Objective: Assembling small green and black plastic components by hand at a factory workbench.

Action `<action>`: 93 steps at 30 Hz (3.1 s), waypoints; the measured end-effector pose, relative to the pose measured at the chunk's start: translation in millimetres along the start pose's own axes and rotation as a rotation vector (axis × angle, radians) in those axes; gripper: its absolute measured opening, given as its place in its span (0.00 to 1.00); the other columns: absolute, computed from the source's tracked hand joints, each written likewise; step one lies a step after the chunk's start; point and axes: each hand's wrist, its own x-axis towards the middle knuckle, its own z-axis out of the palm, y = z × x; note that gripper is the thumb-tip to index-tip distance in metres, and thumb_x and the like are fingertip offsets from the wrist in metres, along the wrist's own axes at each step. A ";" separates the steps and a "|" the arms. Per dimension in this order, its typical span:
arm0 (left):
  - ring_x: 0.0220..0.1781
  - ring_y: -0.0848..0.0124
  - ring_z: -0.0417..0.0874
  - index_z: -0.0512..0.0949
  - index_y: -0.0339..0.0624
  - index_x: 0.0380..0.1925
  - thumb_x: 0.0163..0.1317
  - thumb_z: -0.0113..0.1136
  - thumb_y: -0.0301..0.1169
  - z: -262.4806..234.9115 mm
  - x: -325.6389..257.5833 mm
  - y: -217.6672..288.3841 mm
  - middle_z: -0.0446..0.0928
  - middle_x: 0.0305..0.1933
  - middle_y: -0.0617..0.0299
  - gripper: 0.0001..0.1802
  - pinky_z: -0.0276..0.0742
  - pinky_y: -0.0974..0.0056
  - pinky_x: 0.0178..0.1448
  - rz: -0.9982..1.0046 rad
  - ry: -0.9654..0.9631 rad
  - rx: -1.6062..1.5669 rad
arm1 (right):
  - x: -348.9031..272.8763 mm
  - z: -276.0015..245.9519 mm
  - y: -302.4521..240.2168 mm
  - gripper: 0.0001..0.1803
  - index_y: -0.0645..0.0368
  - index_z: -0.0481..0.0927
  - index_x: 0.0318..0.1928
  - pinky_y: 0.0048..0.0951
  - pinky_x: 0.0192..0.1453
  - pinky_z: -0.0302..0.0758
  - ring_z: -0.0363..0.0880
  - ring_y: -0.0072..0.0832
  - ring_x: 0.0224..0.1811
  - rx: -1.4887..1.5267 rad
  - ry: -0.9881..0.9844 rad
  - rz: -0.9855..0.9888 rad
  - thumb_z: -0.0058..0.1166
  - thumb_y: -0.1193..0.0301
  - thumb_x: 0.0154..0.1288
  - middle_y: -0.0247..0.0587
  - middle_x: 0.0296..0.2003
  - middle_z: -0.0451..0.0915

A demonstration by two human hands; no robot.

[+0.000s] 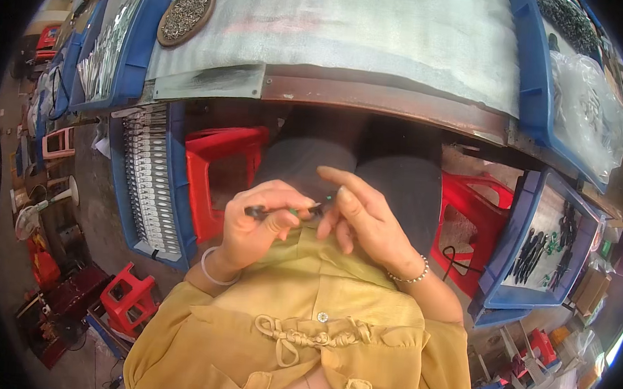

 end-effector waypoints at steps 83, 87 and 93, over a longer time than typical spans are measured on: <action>0.63 0.40 0.66 0.71 0.35 0.22 0.40 0.73 0.26 5.4 30.4 29.7 0.59 0.66 0.35 0.17 0.66 0.48 0.63 0.280 -0.369 0.537 | 2.9 -39.8 12.4 0.73 0.67 0.55 0.65 0.33 0.52 0.67 0.68 0.29 0.47 -0.043 -0.222 -0.765 0.82 0.50 0.16 0.41 0.45 0.68; 0.65 0.39 0.65 0.72 0.36 0.21 0.39 0.74 0.26 5.8 32.4 31.1 0.58 0.67 0.31 0.16 0.65 0.48 0.65 0.322 -0.411 0.520 | 0.8 -27.3 11.2 0.69 0.65 0.59 0.64 0.33 0.46 0.70 0.70 0.29 0.44 0.007 -0.042 -0.806 0.80 0.48 0.18 0.38 0.39 0.70; 0.64 0.38 0.67 0.73 0.36 0.19 0.38 0.74 0.27 4.9 29.0 29.0 0.59 0.66 0.29 0.15 0.65 0.47 0.65 0.371 -0.402 0.547 | 3.0 -22.2 6.6 0.61 0.68 0.62 0.59 0.31 0.46 0.66 0.67 0.26 0.39 -0.031 -0.022 -0.897 0.81 0.51 0.26 0.39 0.38 0.69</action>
